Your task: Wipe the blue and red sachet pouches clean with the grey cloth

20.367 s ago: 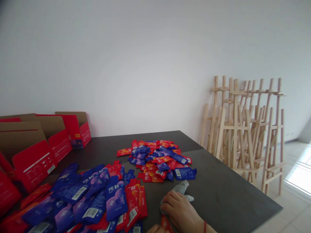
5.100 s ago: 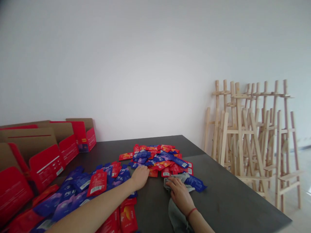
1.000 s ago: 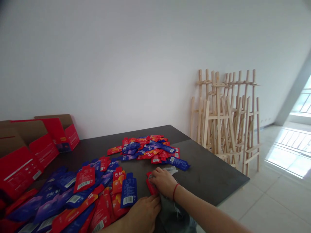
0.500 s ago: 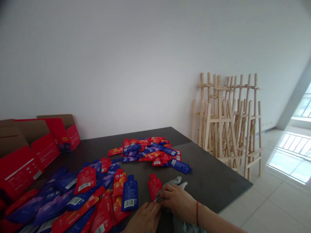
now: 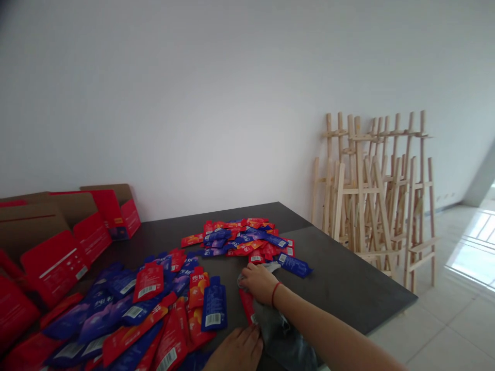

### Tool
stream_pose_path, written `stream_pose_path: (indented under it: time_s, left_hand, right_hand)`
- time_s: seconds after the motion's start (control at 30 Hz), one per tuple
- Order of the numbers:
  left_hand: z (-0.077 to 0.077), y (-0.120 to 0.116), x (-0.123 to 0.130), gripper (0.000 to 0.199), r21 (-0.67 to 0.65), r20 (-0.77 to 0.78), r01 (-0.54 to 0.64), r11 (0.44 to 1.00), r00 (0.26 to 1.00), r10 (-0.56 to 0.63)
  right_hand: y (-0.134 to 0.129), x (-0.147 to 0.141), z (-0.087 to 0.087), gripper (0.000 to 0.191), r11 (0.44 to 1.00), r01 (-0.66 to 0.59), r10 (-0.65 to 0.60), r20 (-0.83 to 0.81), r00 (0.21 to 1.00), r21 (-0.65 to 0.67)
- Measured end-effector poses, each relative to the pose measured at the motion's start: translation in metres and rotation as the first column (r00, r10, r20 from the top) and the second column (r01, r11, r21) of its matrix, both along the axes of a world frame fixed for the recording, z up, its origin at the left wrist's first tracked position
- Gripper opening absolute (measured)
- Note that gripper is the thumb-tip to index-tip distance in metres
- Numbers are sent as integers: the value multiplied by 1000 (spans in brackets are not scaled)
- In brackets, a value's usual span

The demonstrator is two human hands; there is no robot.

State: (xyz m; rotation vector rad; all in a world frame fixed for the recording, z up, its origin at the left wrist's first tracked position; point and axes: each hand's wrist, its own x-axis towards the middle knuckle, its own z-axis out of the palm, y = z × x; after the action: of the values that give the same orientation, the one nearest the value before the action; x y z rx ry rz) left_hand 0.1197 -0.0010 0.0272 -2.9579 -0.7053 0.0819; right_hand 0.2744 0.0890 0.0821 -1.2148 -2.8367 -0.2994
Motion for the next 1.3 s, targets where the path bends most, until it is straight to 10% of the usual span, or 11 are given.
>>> stream_pose_path:
  time_s: [0.27, 0.6, 0.8, 1.03, 1.3]
  left_hand:
    - [7, 4, -4, 33, -33, 66, 27, 999, 997, -25]
    - [36, 12, -12, 29, -136, 25, 23, 990, 999, -20]
    - [65, 50, -14, 54, -21, 60, 137, 990, 989, -136]
    - [65, 92, 9, 3, 168, -62, 271, 948, 962, -265]
    - [88, 107, -118, 27, 83, 159, 46, 995, 985, -59]
  right_hand:
    - [-76, 53, -25, 25, 985, -139, 110, -246, 963, -103]
    - [0, 37, -23, 41, 970, 226, -239, -194, 951, -89]
    - [-18, 64, -38, 53, 956, 283, -292, -284, 913, -73]
    - [-32, 92, -56, 57, 927, 357, -364, -497, 788, -114]
    - [-34, 86, -49, 54, 925, 347, -375, -497, 782, -152]
